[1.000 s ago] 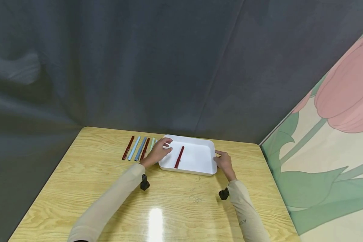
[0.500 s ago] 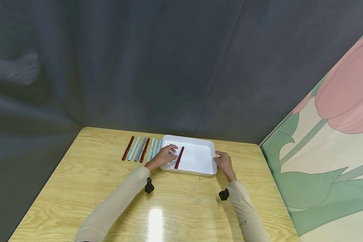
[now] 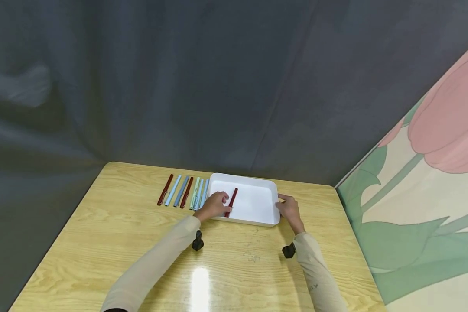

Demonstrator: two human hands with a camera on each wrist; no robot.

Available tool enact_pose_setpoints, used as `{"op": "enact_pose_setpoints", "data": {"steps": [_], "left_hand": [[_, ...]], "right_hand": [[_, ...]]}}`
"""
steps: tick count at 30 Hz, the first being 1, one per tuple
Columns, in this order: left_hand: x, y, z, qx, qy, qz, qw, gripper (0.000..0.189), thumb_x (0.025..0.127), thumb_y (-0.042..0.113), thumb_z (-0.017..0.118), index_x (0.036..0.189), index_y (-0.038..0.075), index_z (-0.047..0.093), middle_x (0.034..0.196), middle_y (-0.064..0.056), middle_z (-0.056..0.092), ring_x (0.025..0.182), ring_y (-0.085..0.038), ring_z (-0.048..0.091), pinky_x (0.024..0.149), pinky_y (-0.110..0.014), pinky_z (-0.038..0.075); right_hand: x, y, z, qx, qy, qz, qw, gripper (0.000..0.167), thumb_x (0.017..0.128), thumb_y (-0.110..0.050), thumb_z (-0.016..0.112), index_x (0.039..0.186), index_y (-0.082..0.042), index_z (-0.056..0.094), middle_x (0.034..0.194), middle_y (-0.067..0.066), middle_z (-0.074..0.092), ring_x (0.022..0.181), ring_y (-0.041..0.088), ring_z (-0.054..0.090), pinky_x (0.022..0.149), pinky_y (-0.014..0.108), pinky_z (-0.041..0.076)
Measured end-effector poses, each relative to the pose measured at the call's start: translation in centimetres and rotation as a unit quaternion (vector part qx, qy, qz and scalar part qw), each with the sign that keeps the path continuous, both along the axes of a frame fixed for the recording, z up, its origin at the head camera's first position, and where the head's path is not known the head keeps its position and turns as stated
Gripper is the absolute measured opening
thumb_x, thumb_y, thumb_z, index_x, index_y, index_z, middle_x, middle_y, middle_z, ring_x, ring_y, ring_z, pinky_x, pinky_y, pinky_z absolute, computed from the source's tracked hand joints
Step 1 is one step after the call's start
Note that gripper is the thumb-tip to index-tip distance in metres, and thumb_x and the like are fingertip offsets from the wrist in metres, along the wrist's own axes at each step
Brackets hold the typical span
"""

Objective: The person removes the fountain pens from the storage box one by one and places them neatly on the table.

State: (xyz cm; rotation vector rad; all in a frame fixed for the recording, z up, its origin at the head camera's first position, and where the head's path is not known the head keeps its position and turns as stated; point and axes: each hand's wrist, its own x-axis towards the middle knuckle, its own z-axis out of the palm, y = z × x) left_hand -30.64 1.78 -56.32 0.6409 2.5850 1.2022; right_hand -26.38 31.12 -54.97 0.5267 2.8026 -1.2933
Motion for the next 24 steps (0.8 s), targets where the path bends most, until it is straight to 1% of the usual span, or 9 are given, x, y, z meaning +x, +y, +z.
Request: {"op": "enact_pose_setpoints", "data": {"steps": [2,5,9,13,16,20,22,24], "left_hand": [[0.0,0.3,0.2,-0.014,0.003,0.013,0.9998,0.032,0.09,0.014,0.081,0.113,-0.004,0.07,0.1,-0.013,0.067,0.085,-0.022,0.06,0.078,-0.037,0.052],[0.0,0.5,0.5,-0.022,-0.005,0.021,0.9995,0.023,0.088,0.009,0.08,0.106,-0.004,0.073,0.092,-0.011,0.07,0.079,-0.02,0.063,0.071,-0.032,0.054],[0.0,0.7,0.9,-0.028,-0.027,0.033,0.9987,0.016,0.086,0.005,0.077,0.098,-0.004,0.074,0.084,-0.01,0.072,0.069,-0.018,0.065,0.062,-0.028,0.055],[0.1,0.7,1.3,-0.048,-0.042,0.041,0.9971,0.008,0.084,0.006,0.078,0.088,0.0,0.075,0.077,-0.008,0.071,0.063,-0.016,0.061,0.057,-0.027,0.051],[0.2,0.9,1.4,-0.072,-0.042,0.044,0.9956,0.006,0.084,0.006,0.078,0.083,0.002,0.075,0.074,-0.008,0.07,0.062,-0.017,0.059,0.057,-0.029,0.048],[0.3,1.2,1.7,-0.104,-0.038,0.045,0.9928,0.007,0.085,0.005,0.078,0.086,0.002,0.071,0.077,-0.007,0.068,0.066,-0.02,0.059,0.06,-0.034,0.05],[0.3,1.3,1.8,-0.114,-0.036,0.04,0.9921,0.006,0.087,0.004,0.076,0.086,0.001,0.07,0.078,-0.009,0.067,0.067,-0.022,0.059,0.06,-0.035,0.05],[0.2,1.2,2.0,-0.114,-0.039,0.035,0.9921,0.004,0.088,0.003,0.074,0.086,0.0,0.071,0.078,-0.01,0.068,0.067,-0.022,0.058,0.06,-0.035,0.05]], "right_hand": [[0.0,0.0,0.0,-0.002,-0.002,-0.004,1.0,0.045,0.099,-0.001,0.06,0.144,0.004,0.06,0.106,0.032,0.073,0.065,0.017,0.067,0.059,0.035,0.06],[0.1,0.1,0.0,-0.004,-0.001,-0.003,1.0,0.045,0.099,0.0,0.06,0.143,0.006,0.06,0.109,0.034,0.072,0.067,0.018,0.068,0.058,0.033,0.06],[0.0,0.1,0.0,-0.002,0.0,-0.004,1.0,0.044,0.098,0.001,0.06,0.142,0.006,0.06,0.104,0.033,0.072,0.065,0.017,0.066,0.055,0.029,0.057],[0.2,0.1,-0.1,0.003,-0.006,-0.006,1.0,0.044,0.1,-0.001,0.06,0.143,0.005,0.059,0.102,0.032,0.073,0.063,0.015,0.064,0.053,0.026,0.054],[0.2,0.1,-0.1,0.005,-0.01,-0.008,0.9999,0.044,0.1,-0.001,0.06,0.144,0.005,0.059,0.101,0.031,0.073,0.061,0.015,0.064,0.053,0.026,0.053],[0.1,0.2,-0.1,0.005,-0.008,-0.007,0.9999,0.044,0.1,-0.001,0.06,0.144,0.005,0.059,0.099,0.03,0.073,0.06,0.013,0.062,0.053,0.026,0.053],[0.0,0.1,-0.1,0.007,-0.008,-0.01,0.9999,0.044,0.1,-0.001,0.061,0.143,0.005,0.059,0.098,0.029,0.074,0.059,0.012,0.061,0.053,0.025,0.052],[-0.1,0.0,-0.1,0.009,-0.006,-0.012,0.9999,0.044,0.1,-0.001,0.061,0.143,0.004,0.06,0.098,0.029,0.074,0.059,0.012,0.061,0.053,0.025,0.051]]}}
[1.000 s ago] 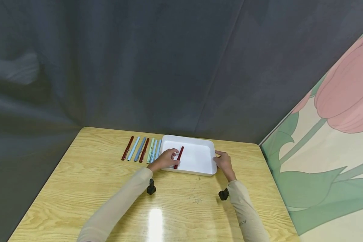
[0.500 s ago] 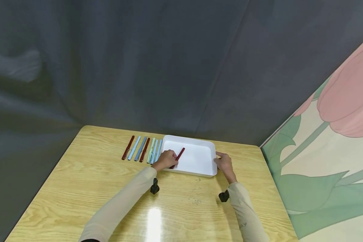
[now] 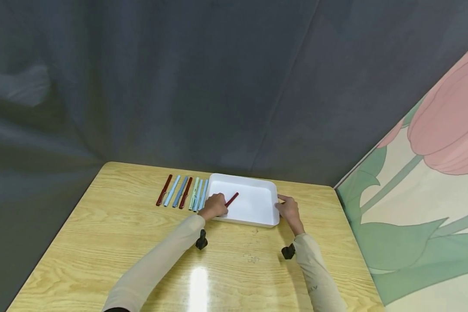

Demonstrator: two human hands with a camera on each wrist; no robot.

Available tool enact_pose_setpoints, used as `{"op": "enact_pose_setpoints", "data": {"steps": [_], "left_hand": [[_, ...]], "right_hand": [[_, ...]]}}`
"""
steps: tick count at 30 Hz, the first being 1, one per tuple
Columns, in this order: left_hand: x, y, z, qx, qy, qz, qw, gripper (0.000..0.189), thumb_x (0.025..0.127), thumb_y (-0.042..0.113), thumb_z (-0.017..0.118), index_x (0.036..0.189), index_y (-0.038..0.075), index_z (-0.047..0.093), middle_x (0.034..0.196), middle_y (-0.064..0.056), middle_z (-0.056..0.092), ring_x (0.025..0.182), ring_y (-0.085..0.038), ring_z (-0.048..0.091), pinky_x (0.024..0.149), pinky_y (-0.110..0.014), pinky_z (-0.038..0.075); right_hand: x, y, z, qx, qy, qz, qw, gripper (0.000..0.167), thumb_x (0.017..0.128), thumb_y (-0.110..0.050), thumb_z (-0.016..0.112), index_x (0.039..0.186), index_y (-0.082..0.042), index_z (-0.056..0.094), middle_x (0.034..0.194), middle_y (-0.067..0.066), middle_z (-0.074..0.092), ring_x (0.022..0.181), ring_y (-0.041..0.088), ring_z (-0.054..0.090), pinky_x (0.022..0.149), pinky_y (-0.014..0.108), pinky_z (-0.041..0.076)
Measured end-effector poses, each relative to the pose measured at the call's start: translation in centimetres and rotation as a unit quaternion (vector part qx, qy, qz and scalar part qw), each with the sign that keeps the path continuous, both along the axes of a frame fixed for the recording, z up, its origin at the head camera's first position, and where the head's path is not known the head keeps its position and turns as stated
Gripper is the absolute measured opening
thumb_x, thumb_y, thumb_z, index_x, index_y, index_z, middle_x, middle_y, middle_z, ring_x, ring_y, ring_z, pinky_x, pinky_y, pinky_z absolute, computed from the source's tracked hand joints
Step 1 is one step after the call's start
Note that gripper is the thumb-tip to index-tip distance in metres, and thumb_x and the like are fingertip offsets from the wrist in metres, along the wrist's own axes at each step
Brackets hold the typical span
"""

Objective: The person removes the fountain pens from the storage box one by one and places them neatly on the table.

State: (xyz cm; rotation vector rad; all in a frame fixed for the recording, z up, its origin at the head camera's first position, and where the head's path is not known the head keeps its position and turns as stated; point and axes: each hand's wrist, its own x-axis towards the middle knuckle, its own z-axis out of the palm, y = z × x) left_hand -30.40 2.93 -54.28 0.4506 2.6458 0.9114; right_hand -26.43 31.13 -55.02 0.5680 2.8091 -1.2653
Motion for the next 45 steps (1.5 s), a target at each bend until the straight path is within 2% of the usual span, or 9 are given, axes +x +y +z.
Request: {"op": "enact_pose_setpoints", "data": {"steps": [3,7,12,16,20,26,34,40,45], "left_hand": [[-0.2,-0.5,0.1,0.009,0.011,0.008,0.9999,0.003,0.088,0.001,0.071,0.086,0.0,0.073,0.08,-0.011,0.07,0.067,-0.022,0.059,0.06,-0.035,0.049],[-0.2,-1.5,0.3,0.042,0.02,0.029,0.9985,0.01,0.086,0.003,0.073,0.095,-0.001,0.071,0.088,-0.013,0.071,0.072,-0.024,0.063,0.065,-0.037,0.053],[-0.4,-2.1,0.4,0.126,0.006,0.05,0.9908,0.018,0.086,0.007,0.076,0.102,-0.001,0.069,0.095,-0.016,0.075,0.078,-0.024,0.07,0.066,-0.036,0.057],[-0.9,-2.4,0.6,0.213,-0.06,0.076,0.9723,0.021,0.088,0.004,0.076,0.107,-0.003,0.069,0.097,-0.017,0.074,0.076,-0.022,0.071,0.064,-0.033,0.061],[-1.4,-2.9,1.3,0.27,-0.118,0.089,0.9515,0.028,0.089,0.001,0.073,0.116,-0.007,0.067,0.101,-0.02,0.072,0.079,-0.023,0.072,0.064,-0.035,0.064],[-2.0,-4.5,1.7,0.294,-0.147,0.08,0.9409,0.035,0.093,0.001,0.071,0.126,-0.01,0.063,0.11,-0.024,0.071,0.093,-0.032,0.074,0.071,-0.038,0.065],[-2.6,-6.5,1.9,0.306,-0.153,0.083,0.936,0.04,0.098,0.005,0.069,0.135,-0.009,0.06,0.12,-0.026,0.068,0.088,-0.026,0.074,0.072,-0.036,0.064],[-2.9,-8.4,1.7,0.317,-0.181,0.072,0.9282,0.049,0.103,0.008,0.065,0.146,-0.009,0.051,0.135,-0.03,0.061,0.107,-0.031,0.071,0.082,-0.037,0.064],[-3.3,-9.8,1.5,0.334,-0.194,0.078,0.9193,0.052,0.103,0.008,0.065,0.148,-0.011,0.047,0.137,-0.031,0.059,0.112,-0.035,0.07,0.086,-0.038,0.063]], "right_hand": [[-0.1,-0.3,0.2,-0.001,0.005,0.001,1.0,0.043,0.1,-0.001,0.062,0.143,0.004,0.061,0.1,0.03,0.074,0.061,0.015,0.063,0.053,0.026,0.053],[-0.1,-0.5,0.4,-0.011,0.011,0.015,0.9998,0.043,0.1,-0.001,0.062,0.143,0.006,0.06,0.105,0.033,0.072,0.069,0.022,0.069,0.059,0.034,0.06],[0.1,-0.2,0.3,-0.014,0.009,0.016,0.9997,0.044,0.1,0.0,0.062,0.143,0.006,0.059,0.108,0.033,0.072,0.073,0.024,0.069,0.063,0.039,0.062],[0.2,0.3,0.3,-0.006,0.002,0.013,0.9999,0.044,0.1,0.0,0.061,0.144,0.005,0.059,0.111,0.033,0.071,0.073,0.024,0.071,0.06,0.034,0.061],[0.2,0.6,0.5,0.003,0.006,0.014,0.9999,0.043,0.1,0.001,0.061,0.143,0.006,0.06,0.111,0.034,0.071,0.074,0.027,0.073,0.06,0.036,0.062],[0.1,0.7,0.6,0.006,0.012,0.019,0.9997,0.042,0.1,0.002,0.062,0.142,0.008,0.059,0.109,0.035,0.072,0.075,0.03,0.074,0.06,0.038,0.062],[-0.5,1.3,0.3,0.004,0.013,0.021,0.9997,0.043,0.098,0.002,0.062,0.141,0.007,0.061,0.098,0.032,0.073,0.058,0.015,0.066,0.054,0.035,0.06],[-0.4,1.3,0.4,-0.002,0.014,0.022,0.9996,0.042,0.099,0.002,0.061,0.14,0.009,0.06,0.101,0.032,0.074,0.067,0.023,0.073,0.056,0.033,0.06],[-0.3,1.4,0.8,-0.018,0.027,0.031,0.999,0.042,0.097,0.004,0.059,0.139,0.011,0.06,0.089,0.028,0.075,0.058,0.018,0.068,0.052,0.031,0.057]]}}
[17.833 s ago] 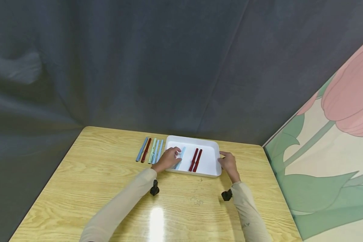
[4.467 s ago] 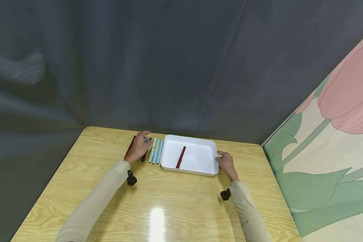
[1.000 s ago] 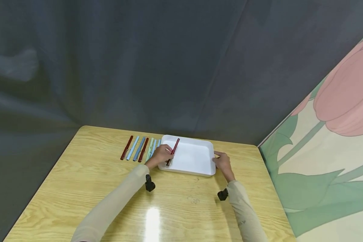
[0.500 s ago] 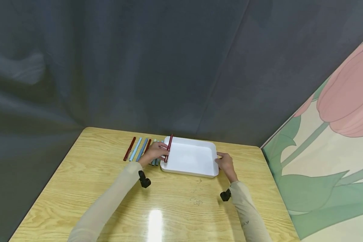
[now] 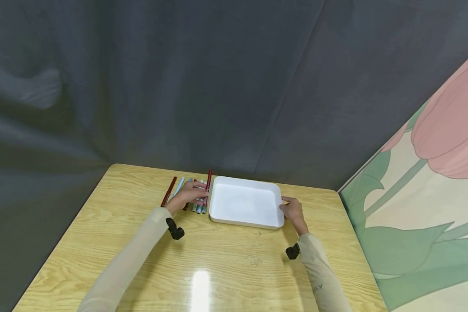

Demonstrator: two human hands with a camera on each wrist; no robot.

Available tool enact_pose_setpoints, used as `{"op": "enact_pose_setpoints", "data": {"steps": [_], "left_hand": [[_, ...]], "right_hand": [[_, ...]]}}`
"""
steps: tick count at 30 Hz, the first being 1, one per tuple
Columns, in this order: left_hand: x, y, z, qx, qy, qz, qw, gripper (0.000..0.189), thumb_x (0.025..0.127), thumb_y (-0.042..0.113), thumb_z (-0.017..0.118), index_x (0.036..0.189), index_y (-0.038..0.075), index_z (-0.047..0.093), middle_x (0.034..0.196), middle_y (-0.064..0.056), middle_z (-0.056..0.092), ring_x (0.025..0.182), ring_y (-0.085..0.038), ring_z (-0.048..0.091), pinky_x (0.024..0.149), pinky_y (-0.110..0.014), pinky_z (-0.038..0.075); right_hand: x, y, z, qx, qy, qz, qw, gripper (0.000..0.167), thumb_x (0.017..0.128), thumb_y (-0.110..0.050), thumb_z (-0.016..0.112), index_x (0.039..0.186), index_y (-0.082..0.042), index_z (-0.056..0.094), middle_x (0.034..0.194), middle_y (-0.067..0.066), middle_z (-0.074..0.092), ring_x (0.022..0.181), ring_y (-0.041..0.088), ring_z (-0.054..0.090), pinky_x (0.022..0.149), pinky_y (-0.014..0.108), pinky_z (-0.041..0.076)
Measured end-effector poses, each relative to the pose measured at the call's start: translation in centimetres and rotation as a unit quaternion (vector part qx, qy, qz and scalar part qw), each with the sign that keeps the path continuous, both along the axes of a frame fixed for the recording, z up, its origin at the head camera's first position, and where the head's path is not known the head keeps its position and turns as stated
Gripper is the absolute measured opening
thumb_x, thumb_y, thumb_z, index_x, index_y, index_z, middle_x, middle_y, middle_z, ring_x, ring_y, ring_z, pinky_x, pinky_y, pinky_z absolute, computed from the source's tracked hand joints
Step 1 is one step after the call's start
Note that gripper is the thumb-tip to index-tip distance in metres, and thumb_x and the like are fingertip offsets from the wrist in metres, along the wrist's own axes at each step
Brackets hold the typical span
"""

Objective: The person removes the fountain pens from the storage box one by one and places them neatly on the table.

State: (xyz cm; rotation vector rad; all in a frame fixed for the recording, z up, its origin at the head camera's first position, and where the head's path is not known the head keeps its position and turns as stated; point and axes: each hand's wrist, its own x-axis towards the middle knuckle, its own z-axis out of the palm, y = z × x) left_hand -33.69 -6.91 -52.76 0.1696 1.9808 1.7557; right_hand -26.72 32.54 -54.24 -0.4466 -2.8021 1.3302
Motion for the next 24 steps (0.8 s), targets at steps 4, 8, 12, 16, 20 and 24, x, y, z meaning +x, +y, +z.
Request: {"op": "enact_pose_setpoints", "data": {"steps": [4,8,12,16,20,24], "left_hand": [[-0.4,-1.3,-0.3,-0.005,0.013,0.01,0.9999,0.052,0.103,0.008,0.064,0.149,-0.011,0.047,0.139,-0.032,0.059,0.115,-0.035,0.069,0.086,-0.038,0.063],[-0.7,-2.9,-0.6,-0.03,0.031,0.041,0.9982,0.049,0.103,0.008,0.065,0.147,-0.01,0.051,0.138,-0.03,0.061,0.105,-0.025,0.072,0.084,-0.038,0.063],[-0.8,-4.6,-0.6,-0.041,0.044,0.069,0.9958,0.047,0.102,0.006,0.065,0.143,-0.013,0.053,0.129,-0.028,0.066,0.092,-0.015,0.071,0.082,-0.037,0.063],[-0.7,-5.9,-0.6,-0.066,0.063,0.086,0.9921,0.045,0.101,0.006,0.065,0.14,-0.014,0.054,0.12,-0.025,0.07,0.088,-0.016,0.071,0.076,-0.034,0.062],[-0.7,-7.0,-0.8,-0.084,0.079,0.104,0.9878,0.043,0.101,0.004,0.063,0.139,-0.015,0.056,0.125,-0.031,0.068,0.094,-0.024,0.073,0.069,-0.028,0.06],[-0.7,-8.0,-1.0,-0.111,0.101,0.127,0.9806,0.04,0.101,0.002,0.063,0.136,-0.017,0.058,0.126,-0.034,0.066,0.088,-0.018,0.071,0.066,-0.024,0.057]], "right_hand": [[-0.2,0.2,-0.3,0.0,-0.004,-0.005,1.0,0.043,0.097,0.003,0.06,0.139,0.01,0.06,0.088,0.027,0.075,0.053,0.013,0.063,0.051,0.03,0.055],[-0.6,0.4,-0.9,0.009,-0.011,-0.009,0.9999,0.043,0.098,0.002,0.061,0.14,0.008,0.061,0.091,0.029,0.075,0.052,0.01,0.06,0.05,0.027,0.051],[-0.6,0.3,-0.9,0.021,-0.014,-0.007,0.9997,0.042,0.099,0.001,0.061,0.141,0.008,0.06,0.096,0.03,0.075,0.056,0.01,0.06,0.05,0.026,0.05],[-0.3,-0.1,-0.3,0.023,-0.017,-0.009,0.9995,0.042,0.1,0.0,0.061,0.141,0.008,0.06,0.102,0.031,0.074,0.061,0.012,0.063,0.055,0.03,0.055],[-0.2,-0.1,-0.1,0.025,-0.017,-0.011,0.9995,0.042,0.1,0.001,0.06,0.142,0.008,0.06,0.102,0.032,0.073,0.06,0.014,0.064,0.056,0.033,0.057],[-0.3,0.1,-0.2,0.028,-0.022,-0.015,0.9992,0.043,0.1,0.0,0.059,0.143,0.006,0.06,0.107,0.033,0.072,0.063,0.016,0.066,0.057,0.033,0.059]]}}
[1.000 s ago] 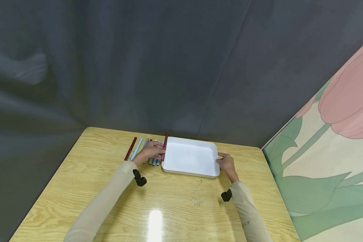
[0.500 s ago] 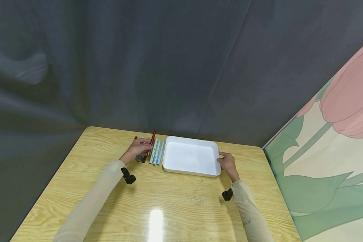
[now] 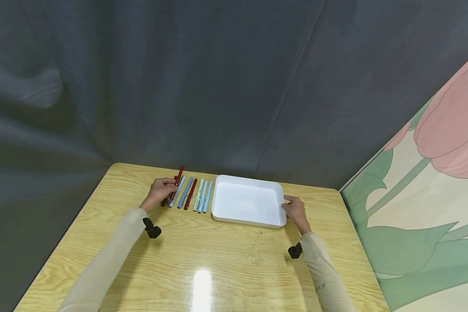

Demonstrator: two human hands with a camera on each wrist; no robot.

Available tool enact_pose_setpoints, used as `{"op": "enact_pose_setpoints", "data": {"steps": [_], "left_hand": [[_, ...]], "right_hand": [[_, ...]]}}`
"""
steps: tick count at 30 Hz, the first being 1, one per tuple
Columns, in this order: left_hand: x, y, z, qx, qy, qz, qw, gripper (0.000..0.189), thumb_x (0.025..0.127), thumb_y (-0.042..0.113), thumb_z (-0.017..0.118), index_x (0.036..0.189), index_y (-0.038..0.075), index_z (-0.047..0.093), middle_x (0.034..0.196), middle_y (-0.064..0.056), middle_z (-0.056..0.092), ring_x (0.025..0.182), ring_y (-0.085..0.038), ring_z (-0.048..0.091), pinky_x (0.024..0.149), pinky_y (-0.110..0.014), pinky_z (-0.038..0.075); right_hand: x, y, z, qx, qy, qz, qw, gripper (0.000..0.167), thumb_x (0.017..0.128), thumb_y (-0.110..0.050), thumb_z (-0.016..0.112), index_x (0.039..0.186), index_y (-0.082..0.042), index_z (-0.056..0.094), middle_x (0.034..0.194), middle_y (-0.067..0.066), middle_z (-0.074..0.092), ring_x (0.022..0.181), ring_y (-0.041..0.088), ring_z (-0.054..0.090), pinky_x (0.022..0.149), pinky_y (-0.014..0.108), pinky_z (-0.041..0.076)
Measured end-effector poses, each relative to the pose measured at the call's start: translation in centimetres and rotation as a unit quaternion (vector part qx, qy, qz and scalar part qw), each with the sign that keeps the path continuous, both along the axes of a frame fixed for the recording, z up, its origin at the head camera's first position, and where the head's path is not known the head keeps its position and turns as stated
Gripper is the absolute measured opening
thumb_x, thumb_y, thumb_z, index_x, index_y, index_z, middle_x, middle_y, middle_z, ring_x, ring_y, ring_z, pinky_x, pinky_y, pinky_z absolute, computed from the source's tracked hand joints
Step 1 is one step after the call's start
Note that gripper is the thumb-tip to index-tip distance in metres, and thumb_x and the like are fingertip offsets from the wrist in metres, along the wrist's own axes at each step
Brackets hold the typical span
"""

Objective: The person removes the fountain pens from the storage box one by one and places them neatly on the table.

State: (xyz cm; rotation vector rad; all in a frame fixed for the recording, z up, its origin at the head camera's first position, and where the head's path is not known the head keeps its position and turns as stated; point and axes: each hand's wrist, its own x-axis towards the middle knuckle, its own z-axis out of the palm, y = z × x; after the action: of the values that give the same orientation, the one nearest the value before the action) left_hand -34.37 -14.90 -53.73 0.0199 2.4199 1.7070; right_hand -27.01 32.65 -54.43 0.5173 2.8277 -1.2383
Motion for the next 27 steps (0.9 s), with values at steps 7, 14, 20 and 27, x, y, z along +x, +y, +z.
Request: {"op": "enact_pose_setpoints", "data": {"steps": [7,14,20,27], "left_hand": [[0.0,-2.4,-0.7,-0.062,0.004,0.049,0.9969,0.037,0.099,0.005,0.066,0.13,-0.014,0.064,0.122,-0.03,0.069,0.088,-0.019,0.068,0.067,-0.023,0.053],[-0.1,-4.1,-1.7,-0.14,-0.002,0.066,0.9879,0.035,0.099,0.011,0.064,0.128,-0.009,0.067,0.122,-0.028,0.071,0.099,-0.035,0.071,0.072,-0.031,0.051],[-0.2,-4.4,-2.5,-0.193,-0.002,0.052,0.9797,0.031,0.098,0.014,0.065,0.122,-0.006,0.069,0.116,-0.025,0.073,0.088,-0.03,0.069,0.067,-0.034,0.045],[-0.1,-3.9,-2.5,-0.19,0.003,0.054,0.9804,0.034,0.097,0.014,0.065,0.124,-0.007,0.068,0.115,-0.024,0.073,0.086,-0.027,0.068,0.067,-0.033,0.044]], "right_hand": [[0.1,0.0,0.1,-0.003,0.004,-0.005,1.0,0.043,0.099,0.0,0.06,0.141,0.006,0.061,0.107,0.033,0.072,0.066,0.019,0.069,0.059,0.037,0.061],[0.1,-0.2,0.1,-0.006,0.002,-0.006,1.0,0.043,0.099,0.001,0.06,0.141,0.007,0.061,0.115,0.036,0.07,0.073,0.025,0.072,0.062,0.041,0.063],[0.0,-0.2,0.1,-0.009,-0.001,-0.011,0.9999,0.043,0.099,0.0,0.061,0.142,0.006,0.061,0.116,0.036,0.069,0.073,0.027,0.073,0.062,0.042,0.063],[-0.1,0.1,0.1,-0.008,-0.005,-0.006,0.9999,0.043,0.099,0.0,0.06,0.142,0.007,0.06,0.112,0.035,0.07,0.067,0.019,0.069,0.06,0.038,0.062]]}}
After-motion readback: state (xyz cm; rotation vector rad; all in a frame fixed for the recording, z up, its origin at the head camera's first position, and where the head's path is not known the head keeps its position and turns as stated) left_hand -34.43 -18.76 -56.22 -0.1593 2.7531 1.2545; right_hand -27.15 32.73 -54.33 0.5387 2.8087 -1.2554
